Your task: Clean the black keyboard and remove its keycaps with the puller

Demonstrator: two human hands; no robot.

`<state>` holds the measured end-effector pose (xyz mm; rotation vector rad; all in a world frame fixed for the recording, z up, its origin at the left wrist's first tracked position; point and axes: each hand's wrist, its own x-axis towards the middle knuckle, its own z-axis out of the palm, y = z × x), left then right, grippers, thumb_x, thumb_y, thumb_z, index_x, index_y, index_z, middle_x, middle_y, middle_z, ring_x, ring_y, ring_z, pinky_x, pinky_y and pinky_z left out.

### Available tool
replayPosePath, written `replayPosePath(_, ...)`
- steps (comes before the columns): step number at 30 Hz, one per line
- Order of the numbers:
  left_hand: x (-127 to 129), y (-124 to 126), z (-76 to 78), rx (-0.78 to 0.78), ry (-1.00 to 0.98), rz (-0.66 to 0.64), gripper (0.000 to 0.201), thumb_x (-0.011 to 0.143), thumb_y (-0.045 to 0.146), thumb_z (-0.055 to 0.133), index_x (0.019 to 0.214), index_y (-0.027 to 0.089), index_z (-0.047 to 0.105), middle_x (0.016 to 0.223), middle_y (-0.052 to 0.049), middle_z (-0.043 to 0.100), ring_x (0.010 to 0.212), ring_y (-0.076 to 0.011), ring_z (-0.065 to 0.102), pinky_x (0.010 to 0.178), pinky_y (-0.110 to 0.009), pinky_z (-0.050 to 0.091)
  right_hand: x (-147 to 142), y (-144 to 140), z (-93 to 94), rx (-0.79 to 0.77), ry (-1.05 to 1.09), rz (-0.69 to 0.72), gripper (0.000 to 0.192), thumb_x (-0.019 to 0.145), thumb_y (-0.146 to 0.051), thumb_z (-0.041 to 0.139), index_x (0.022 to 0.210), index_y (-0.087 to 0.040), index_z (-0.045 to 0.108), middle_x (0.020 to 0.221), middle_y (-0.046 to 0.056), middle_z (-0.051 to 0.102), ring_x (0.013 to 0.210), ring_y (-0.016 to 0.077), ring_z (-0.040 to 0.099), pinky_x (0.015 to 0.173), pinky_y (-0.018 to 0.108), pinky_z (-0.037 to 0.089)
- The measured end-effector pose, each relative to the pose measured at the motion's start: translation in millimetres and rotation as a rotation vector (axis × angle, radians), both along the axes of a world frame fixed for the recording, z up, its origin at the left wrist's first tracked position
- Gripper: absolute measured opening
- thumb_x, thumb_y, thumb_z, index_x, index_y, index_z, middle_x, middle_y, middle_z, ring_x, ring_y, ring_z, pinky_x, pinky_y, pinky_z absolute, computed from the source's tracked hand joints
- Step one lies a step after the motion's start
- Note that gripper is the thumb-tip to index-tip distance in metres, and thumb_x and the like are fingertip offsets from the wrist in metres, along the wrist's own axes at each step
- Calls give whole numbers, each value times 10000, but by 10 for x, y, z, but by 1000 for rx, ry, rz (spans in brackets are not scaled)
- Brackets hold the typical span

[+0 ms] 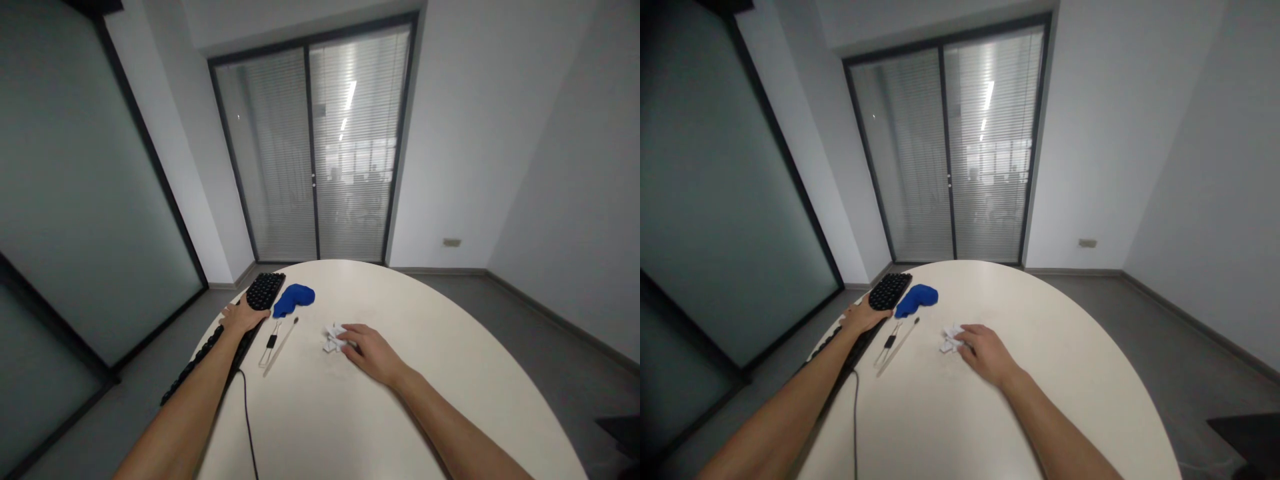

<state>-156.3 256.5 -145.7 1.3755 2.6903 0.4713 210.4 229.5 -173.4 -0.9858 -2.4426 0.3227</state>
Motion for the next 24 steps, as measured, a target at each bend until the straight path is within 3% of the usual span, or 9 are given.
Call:
replayPosePath(3,123,-119,226,-7,-38,24,1105,581,792,625,1449,182,312,1435,-278,370,1315,-527,328,952,-624,348,-2,-35,27,14,-21,-9,304,933,-309,500,1173,-226,667,1295,100,618,1189,236,555,1037,359,390)
replayPosePath(7,432,-264,548,76,-19,-117,1131,640,811,563,1474,122,234,1429,-285,377,1296,-518,349,970,-575,353,-27,-120,97,3,-69,-112,224,917,-271,491,1043,-209,665,1103,83,667,1036,223,586,919,321,411)
replayPosePath(10,827,-401,711,126,26,-199,1133,631,805,572,1492,176,188,1414,-255,417,1303,-484,364,981,-560,351,-5,-153,112,-40,-58,-272,164,889,-252,510,955,-188,646,998,89,668,963,223,586,850,303,398)
replayPosePath(13,1308,-565,779,126,10,-322,1146,636,823,548,1510,202,142,1368,-230,464,1294,-455,391,979,-525,363,125,-120,80,-75,2,-420,176,900,-276,485,947,-169,616,942,109,669,884,229,600,763,303,398)
replayPosePath(16,1774,-701,733,72,-6,-446,1193,614,825,561,1522,205,98,1390,-232,435,1289,-443,401,986,-512,361,356,-37,46,-131,89,-563,235,927,-347,435,974,-175,588,848,93,677,741,213,611,642,284,385)
replayPosePath(19,2155,-763,579,25,-19,-535,1228,582,842,556,1525,199,105,1444,-248,368,1303,-470,364,986,-547,351,615,60,41,-160,198,-659,270,936,-381,403,1047,-192,561,869,76,688,742,199,631,627,263,401)
replayPosePath(21,2349,-765,446,-3,-14,-558,1246,559,814,589,1526,195,103,1482,-254,314,1330,-487,309,991,-590,332,756,110,50,-158,265,-704,302,939,-397,384,1104,-200,543,921,74,691,768,193,643,649,258,424)
replayPosePath(24,2537,-731,268,-64,-11,-588,1241,551,758,621,1526,179,116,1451,-254,355,1310,-476,329,983,-608,336,875,141,64,-147,335,-735,348,941,-419,365,1160,-214,542,954,70,693,766,191,652,669,263,448)
